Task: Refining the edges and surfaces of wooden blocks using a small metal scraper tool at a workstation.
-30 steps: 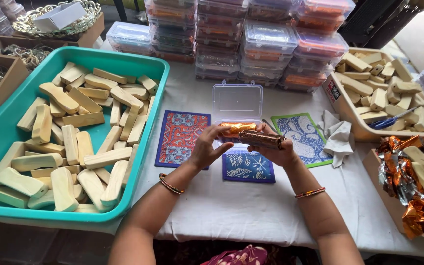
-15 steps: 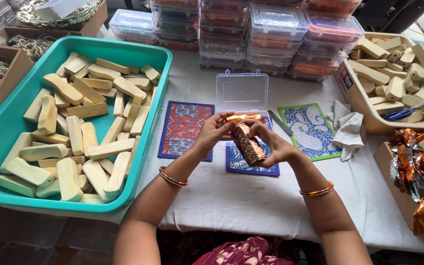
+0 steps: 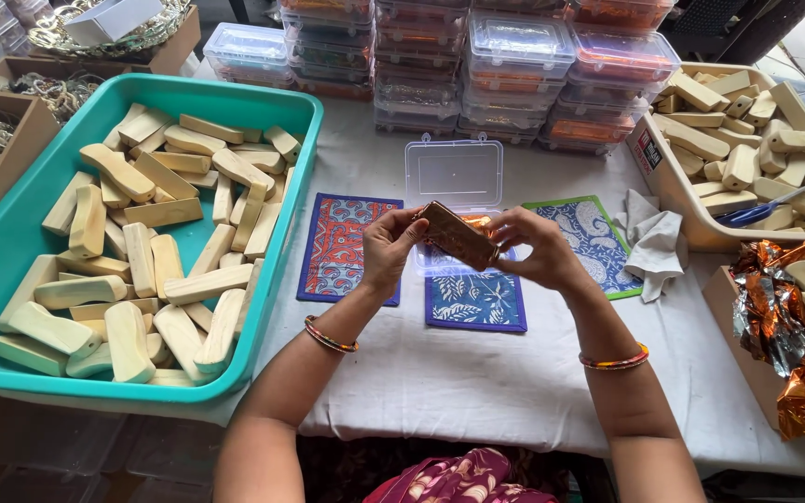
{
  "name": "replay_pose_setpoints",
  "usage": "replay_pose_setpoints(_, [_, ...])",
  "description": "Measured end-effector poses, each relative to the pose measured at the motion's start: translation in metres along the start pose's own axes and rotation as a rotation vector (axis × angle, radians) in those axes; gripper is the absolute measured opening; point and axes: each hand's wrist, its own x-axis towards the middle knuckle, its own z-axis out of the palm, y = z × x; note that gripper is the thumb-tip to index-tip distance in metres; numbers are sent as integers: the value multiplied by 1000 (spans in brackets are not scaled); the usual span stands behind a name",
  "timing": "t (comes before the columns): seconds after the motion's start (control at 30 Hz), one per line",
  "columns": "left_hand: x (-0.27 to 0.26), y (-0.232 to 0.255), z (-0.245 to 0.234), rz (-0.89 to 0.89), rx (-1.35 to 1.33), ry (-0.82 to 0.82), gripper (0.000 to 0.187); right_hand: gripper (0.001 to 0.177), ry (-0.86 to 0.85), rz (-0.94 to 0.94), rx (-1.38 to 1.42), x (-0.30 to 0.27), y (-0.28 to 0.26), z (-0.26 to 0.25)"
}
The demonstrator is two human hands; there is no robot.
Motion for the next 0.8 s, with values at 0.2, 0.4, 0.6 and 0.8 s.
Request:
replay_pose_setpoints(0.2, [-12, 10, 19, 171, 522, 105, 18, 31, 180, 45, 28, -1, 20, 7])
replay_pose_setpoints(0.4, [-20, -1, 6, 288, 1138, 12, 19, 30, 192, 66, -124, -4, 31, 13])
replay_pose_setpoints(0.6, [-25, -4, 11, 168, 1356, -40, 19, 26, 103, 36, -398, -5, 43, 25])
replay_pose_setpoints(0.8, [-26, 6, 21, 228, 1480, -22, 28, 26, 24, 86, -465, 0, 34, 20])
